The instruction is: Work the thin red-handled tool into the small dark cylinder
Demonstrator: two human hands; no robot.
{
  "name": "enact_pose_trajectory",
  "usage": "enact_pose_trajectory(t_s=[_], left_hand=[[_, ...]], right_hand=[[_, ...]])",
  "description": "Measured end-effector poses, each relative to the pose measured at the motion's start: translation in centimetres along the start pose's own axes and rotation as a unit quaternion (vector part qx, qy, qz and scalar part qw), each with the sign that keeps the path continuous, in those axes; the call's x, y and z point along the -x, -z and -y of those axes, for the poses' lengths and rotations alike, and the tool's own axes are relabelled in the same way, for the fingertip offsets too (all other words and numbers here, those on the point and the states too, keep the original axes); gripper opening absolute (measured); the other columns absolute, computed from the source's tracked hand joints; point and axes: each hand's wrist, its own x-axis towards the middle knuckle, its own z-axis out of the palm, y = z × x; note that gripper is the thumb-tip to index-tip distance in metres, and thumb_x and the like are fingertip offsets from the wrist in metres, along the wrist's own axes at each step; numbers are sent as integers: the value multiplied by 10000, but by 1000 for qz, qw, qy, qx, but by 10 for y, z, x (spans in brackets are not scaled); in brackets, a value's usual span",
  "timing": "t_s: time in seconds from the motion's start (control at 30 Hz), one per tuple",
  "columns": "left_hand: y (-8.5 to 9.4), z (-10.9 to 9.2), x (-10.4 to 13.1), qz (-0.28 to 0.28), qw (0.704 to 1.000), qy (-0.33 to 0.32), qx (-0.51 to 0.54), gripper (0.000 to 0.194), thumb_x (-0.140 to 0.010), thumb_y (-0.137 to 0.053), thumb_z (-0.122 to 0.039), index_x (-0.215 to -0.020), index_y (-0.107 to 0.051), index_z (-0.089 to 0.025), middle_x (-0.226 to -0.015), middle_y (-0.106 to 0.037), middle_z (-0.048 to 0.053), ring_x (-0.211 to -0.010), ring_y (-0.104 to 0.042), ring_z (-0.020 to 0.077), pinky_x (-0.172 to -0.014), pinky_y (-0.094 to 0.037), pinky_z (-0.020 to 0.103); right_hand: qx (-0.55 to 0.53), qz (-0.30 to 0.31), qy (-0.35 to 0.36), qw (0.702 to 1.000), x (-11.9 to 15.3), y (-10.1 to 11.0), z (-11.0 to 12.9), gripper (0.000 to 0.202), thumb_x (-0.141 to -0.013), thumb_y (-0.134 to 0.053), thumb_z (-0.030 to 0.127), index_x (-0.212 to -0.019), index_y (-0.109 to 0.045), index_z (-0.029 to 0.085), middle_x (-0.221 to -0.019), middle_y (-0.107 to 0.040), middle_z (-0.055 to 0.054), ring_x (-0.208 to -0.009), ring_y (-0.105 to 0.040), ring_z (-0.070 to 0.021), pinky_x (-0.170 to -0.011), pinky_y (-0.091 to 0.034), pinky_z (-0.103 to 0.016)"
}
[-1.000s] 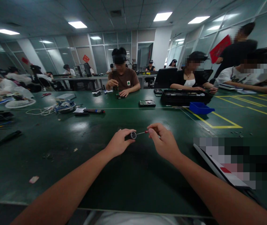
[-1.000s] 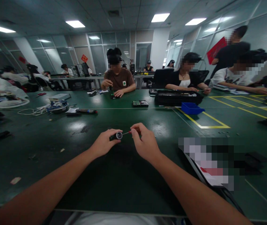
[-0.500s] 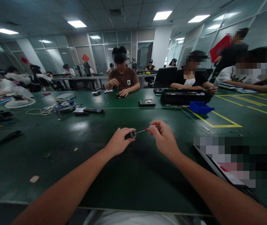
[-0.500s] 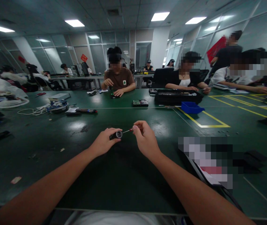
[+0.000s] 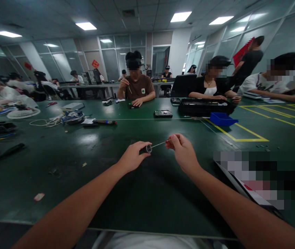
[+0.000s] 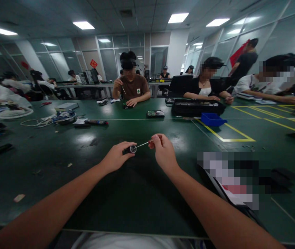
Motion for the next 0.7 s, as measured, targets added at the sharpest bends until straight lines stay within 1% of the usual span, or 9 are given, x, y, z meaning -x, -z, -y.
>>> enact_pose_trajectory(t_s=[0.13,0.3,0.4,0.5,0.57,0.63,0.7], left_hand=[[-1,2,0,-3,1000,-7,2,409,-860,-721,-152,-1260,-663,-217,-1233,-690,60,-1159,-626,224,-1053,-458,380],[-1,4,0,-9,1000,-4,3,420,-873,-718,-193,-1286,-658,-242,-1245,-694,49,-1161,-629,224,-1048,-456,381],[-1,5,1,-6,1000,10,-9,420,-878,-719,-223,-1291,-659,-269,-1244,-703,36,-1155,-636,236,-1050,-450,403],[-1,6,0,-5,1000,19,-18,419,-872,-725,-217,-1282,-665,-275,-1254,-703,34,-1173,-631,243,-1065,-438,416],[-1,6,0,-4,999,22,-23,414,-870,-729,-213,-1275,-668,-272,-1251,-704,37,-1175,-629,245,-1082,-423,429],[0,6,0,-2,999,25,-32,411,-871,-730,-220,-1274,-667,-272,-1244,-706,39,-1165,-628,249,-1104,-400,456],[0,5,0,0,999,28,-46,411,-879,-722,-231,-1282,-660,-276,-1232,-709,40,-1143,-631,253,-1116,-383,484]], right_hand=[[69,17,40,997,5,-1,5,293,-927,-539,493,-912,-610,209,-822,-686,-51,-746,-659,-205,-734,-533,-386],[97,22,59,993,7,-1,12,278,-929,-524,473,-906,-609,210,-818,-709,-59,-742,-677,-205,-730,-530,-372],[126,30,66,989,9,-1,19,292,-915,-541,479,-879,-637,206,-755,-707,-48,-702,-672,-199,-685,-511,-346],[191,27,61,979,10,1,24,334,-888,-592,521,-831,-675,203,-655,-682,-30,-621,-645,-192,-605,-461,-321],[227,29,68,971,12,3,24,341,-889,-597,527,-822,-683,203,-627,-668,-22,-587,-627,-187,-575,-432,-313],[240,44,90,966,12,4,23,307,-920,-558,482,-873,-676,203,-671,-683,-28,-618,-641,-191,-588,-436,-314],[238,65,109,963,13,4,20,246,-944,-510,404,-944,-656,205,-775,-715,-45,-701,-670,-199,-630,-460,-318]])
